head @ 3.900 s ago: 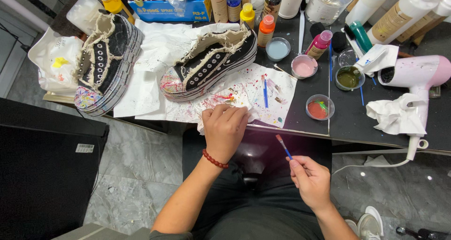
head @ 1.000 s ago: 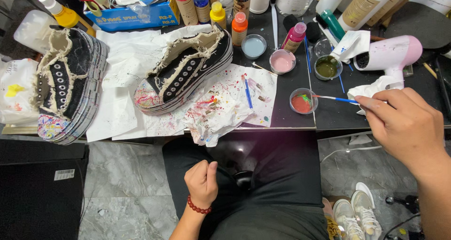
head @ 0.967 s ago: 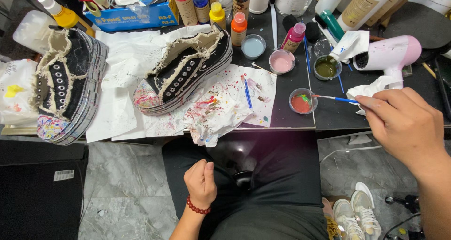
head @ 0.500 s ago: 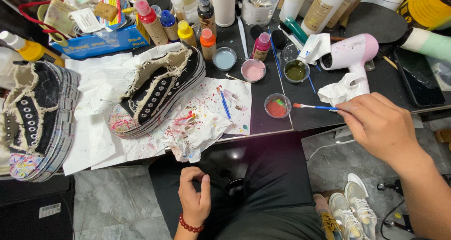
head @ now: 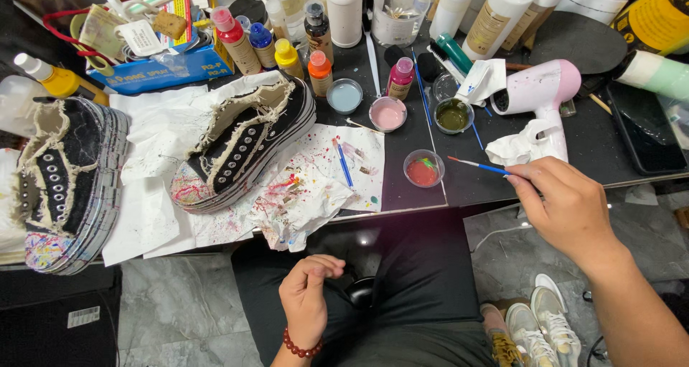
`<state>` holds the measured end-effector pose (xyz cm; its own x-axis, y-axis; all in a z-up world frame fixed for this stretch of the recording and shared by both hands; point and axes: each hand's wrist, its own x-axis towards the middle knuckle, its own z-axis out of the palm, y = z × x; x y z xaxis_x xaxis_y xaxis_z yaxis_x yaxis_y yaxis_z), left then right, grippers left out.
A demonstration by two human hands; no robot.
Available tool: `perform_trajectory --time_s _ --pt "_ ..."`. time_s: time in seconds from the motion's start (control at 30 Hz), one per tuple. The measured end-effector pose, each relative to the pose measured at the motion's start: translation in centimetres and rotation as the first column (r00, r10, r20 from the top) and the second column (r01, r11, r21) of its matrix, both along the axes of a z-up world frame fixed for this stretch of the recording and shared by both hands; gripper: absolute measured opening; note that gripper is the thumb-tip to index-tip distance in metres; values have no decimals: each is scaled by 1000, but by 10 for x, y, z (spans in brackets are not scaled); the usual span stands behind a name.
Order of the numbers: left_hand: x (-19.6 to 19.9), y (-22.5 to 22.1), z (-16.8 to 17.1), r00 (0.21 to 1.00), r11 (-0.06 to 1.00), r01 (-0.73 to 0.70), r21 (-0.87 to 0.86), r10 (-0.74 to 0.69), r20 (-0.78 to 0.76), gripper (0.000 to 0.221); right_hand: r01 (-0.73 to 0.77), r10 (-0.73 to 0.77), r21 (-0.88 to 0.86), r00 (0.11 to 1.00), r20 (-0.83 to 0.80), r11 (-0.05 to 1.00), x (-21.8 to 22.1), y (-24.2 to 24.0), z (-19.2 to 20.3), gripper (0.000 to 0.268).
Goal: The person mixes various colors of paint in small plastic cups with a brush and applies the paint to the outer edges and soles of a pair of canvas sneakers.
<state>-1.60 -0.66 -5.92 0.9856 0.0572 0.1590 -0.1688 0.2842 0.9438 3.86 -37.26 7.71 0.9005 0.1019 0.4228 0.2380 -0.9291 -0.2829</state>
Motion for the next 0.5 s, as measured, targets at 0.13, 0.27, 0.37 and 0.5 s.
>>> perform_trajectory --time_s 0.13,0.27,0.37,0.5 --pt "2 -10 25 989 1000 -6 -5 5 -148 16 -3 10 -62 994 109 998 4 -10 -2 8" --pt "5 -17 38 999 986 14 169 -19 30 16 85 -40 -276 986 164 957 18 -23 11 9" --pt "7 -22 38 998 965 7 263 -23 61 22 62 30 -427 978 205 902 38 -25 27 16" --pt "3 -26 32 999 939 -22 342 10 38 28 43 131 -633 965 226 773 67 -20 42 13"
